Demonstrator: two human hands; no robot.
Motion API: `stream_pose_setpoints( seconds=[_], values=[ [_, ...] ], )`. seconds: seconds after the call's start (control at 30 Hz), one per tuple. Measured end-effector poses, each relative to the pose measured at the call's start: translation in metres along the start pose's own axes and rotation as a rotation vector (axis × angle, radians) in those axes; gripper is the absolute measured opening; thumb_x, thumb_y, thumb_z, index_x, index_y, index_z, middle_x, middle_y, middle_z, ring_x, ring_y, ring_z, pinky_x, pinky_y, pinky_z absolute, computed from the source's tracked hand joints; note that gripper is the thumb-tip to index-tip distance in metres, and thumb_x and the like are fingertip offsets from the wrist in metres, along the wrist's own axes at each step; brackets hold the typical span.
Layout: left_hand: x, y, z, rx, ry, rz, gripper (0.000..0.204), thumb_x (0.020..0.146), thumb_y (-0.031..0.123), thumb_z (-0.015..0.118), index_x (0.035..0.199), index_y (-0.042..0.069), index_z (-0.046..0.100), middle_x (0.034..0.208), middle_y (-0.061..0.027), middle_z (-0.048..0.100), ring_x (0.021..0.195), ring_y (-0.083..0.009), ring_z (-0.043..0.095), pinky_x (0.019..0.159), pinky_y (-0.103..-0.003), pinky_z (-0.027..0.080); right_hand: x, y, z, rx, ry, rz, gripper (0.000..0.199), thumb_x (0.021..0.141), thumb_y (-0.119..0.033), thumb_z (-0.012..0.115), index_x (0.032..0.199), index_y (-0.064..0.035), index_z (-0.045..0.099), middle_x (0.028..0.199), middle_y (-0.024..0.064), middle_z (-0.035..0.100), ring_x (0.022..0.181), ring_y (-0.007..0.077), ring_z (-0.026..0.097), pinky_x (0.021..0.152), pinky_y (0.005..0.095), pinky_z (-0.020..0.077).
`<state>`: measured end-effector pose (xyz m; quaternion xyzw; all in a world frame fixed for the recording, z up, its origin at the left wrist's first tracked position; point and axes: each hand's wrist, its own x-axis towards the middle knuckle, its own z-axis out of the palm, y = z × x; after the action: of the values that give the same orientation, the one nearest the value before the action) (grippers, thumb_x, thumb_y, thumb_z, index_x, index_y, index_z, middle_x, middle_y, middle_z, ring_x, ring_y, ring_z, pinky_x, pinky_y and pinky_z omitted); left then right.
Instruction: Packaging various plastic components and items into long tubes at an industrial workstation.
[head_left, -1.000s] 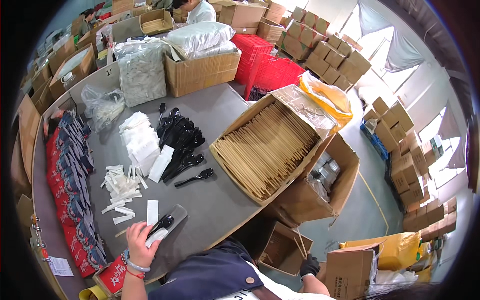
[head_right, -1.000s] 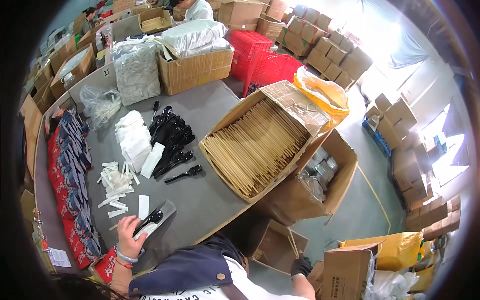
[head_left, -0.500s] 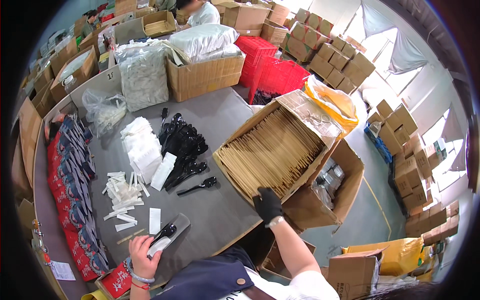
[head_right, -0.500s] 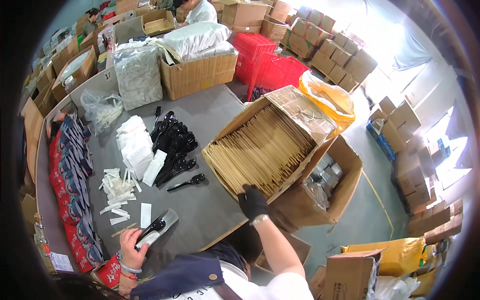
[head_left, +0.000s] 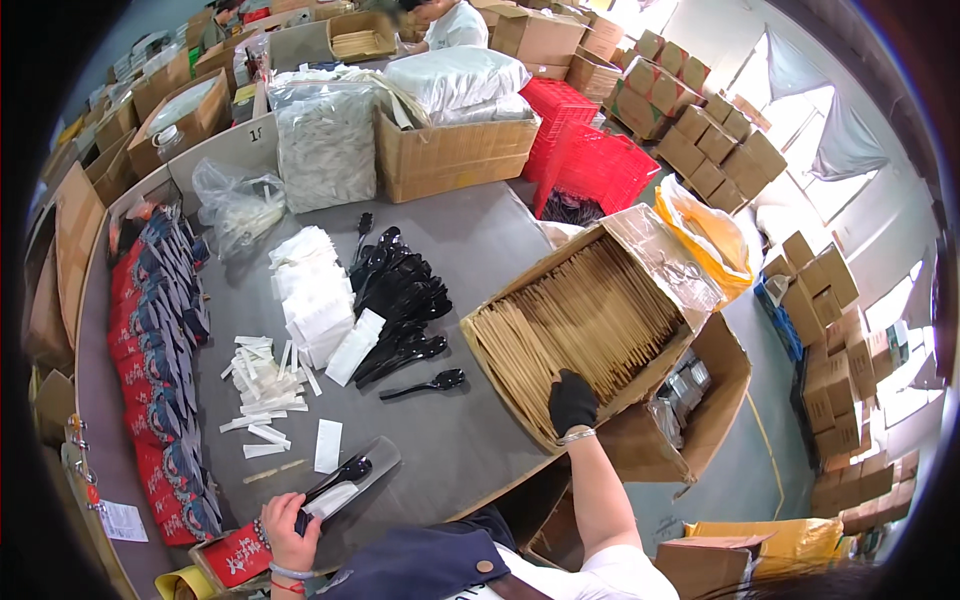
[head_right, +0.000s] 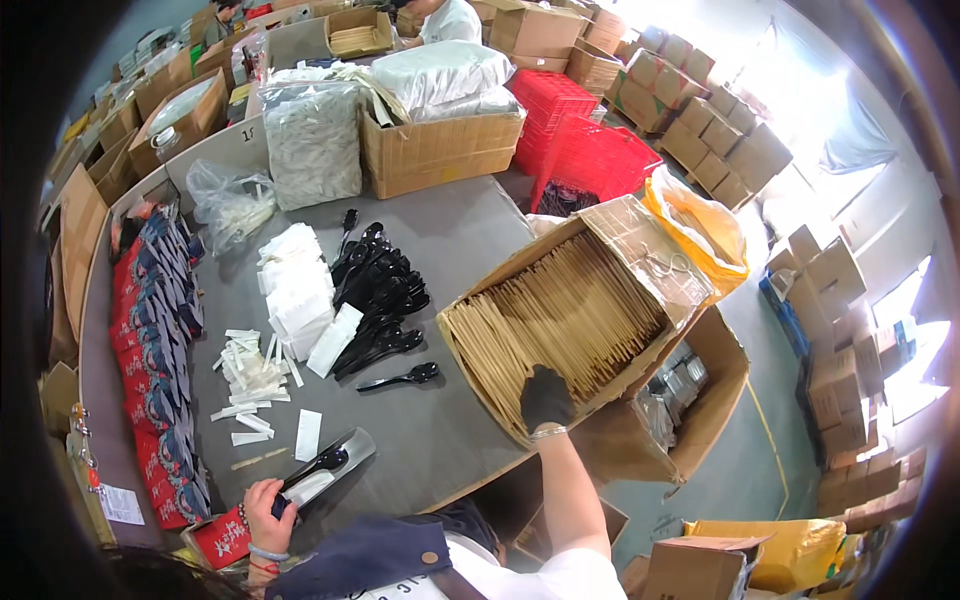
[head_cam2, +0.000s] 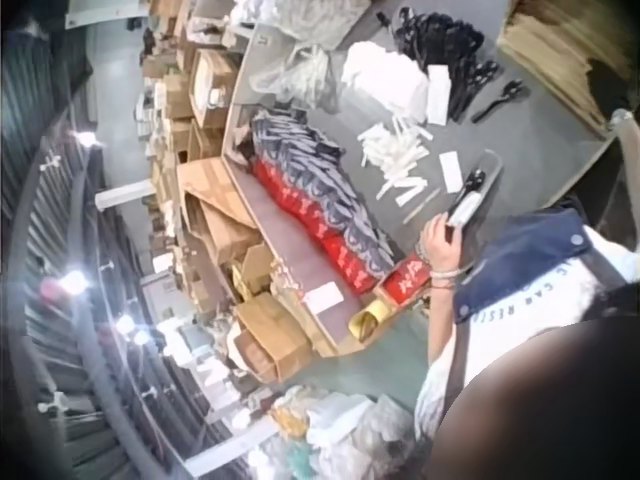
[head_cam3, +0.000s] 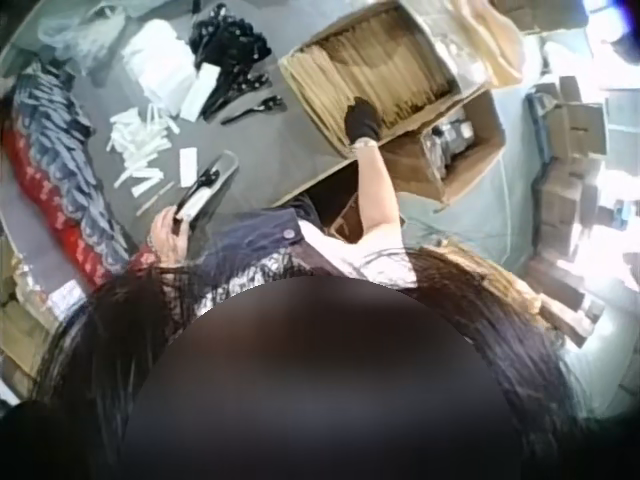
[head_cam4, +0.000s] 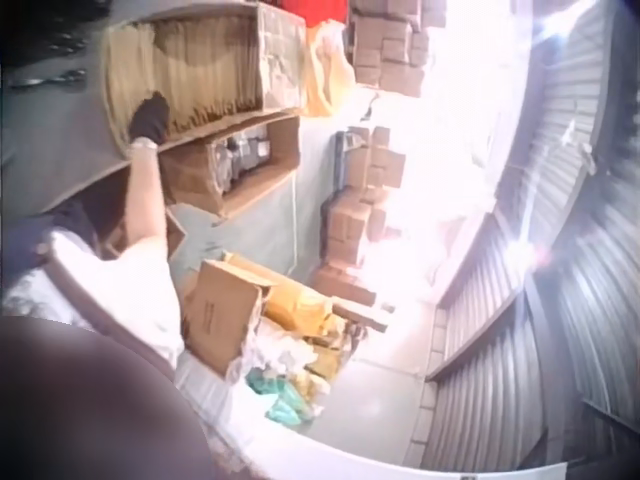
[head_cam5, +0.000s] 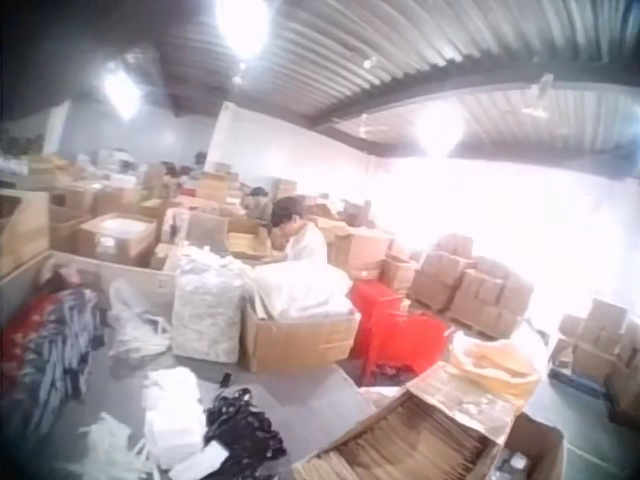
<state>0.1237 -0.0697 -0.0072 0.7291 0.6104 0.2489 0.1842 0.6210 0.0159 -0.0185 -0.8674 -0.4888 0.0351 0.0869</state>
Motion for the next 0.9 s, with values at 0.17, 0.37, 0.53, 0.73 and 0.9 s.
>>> stream_pose_setpoints(
  seconds=[0.17, 0.37, 0.53, 0.73, 0.9],
  values=[
    [-0.008, -0.009, -0.01, -0.024, -0.016, -0.133, 0.043, 0.066, 0.019, 0.073, 0.105, 0.004, 0.063, 0.108, -0.0121, 0.058, 0.106, -0.0333, 0.052, 0.102, -0.05, 0.033, -0.003, -0.014, -0.019, 0.363, 0.208, 0.078, 0.027, 0.096, -0.025, 0.046, 0.107, -0.0051, 0.06, 0.1, 0.0218, 0.063, 0.092, 0.0408, 0.06, 0.079, 0.0465, 0.0485],
    [-0.02, -0.011, -0.019, 0.098, 0.006, -0.109, 0.05, 0.06, 0.018, 0.079, 0.107, 0.006, 0.063, 0.115, -0.0147, 0.056, 0.111, -0.0368, 0.049, 0.101, -0.05, 0.033, -0.052, -0.112, -0.01, 0.428, -0.213, -0.8, 0.027, 0.09, -0.027, 0.056, 0.114, -0.016, 0.062, 0.093, 0.013, 0.064, 0.085, 0.0363, 0.062, 0.071, 0.0436, 0.05],
    [-0.012, -0.017, -0.006, 0.199, -0.083, -0.086, 0.074, 0.055, 0.037, 0.084, 0.12, 0.01, 0.058, 0.13, -0.0148, 0.048, 0.125, -0.0373, 0.04, 0.105, -0.058, 0.027, -0.087, -0.167, 0.02, 0.154, -0.502, -1.142, 0.032, 0.087, -0.029, 0.06, 0.119, -0.031, 0.062, 0.08, 0.0072, 0.06, 0.071, 0.0281, 0.06, 0.062, 0.0423, 0.0488],
    [-0.028, -0.025, -0.005, 0.165, -0.068, -0.083, 0.074, 0.058, 0.038, 0.082, 0.122, 0.01, 0.057, 0.129, -0.0121, 0.048, 0.123, -0.0353, 0.041, 0.107, -0.057, 0.025, -0.089, -0.197, 0.045, 0.193, -0.52, -1.345, 0.032, 0.086, -0.027, 0.06, 0.118, -0.0304, 0.063, 0.083, 0.0064, 0.062, 0.075, 0.0273, 0.061, 0.064, 0.0411, 0.049],
    [-0.027, -0.025, -0.009, 0.129, -0.049, -0.083, 0.072, 0.058, 0.038, 0.082, 0.119, 0.009, 0.059, 0.127, -0.011, 0.05, 0.121, -0.0346, 0.042, 0.106, -0.056, 0.026, -0.085, -0.201, 0.045, 0.147, -0.475, -1.409, 0.031, 0.086, -0.026, 0.06, 0.117, -0.0298, 0.065, 0.085, 0.0059, 0.063, 0.078, 0.0267, 0.06, 0.067, 0.0393, 0.0484]
  ],
)
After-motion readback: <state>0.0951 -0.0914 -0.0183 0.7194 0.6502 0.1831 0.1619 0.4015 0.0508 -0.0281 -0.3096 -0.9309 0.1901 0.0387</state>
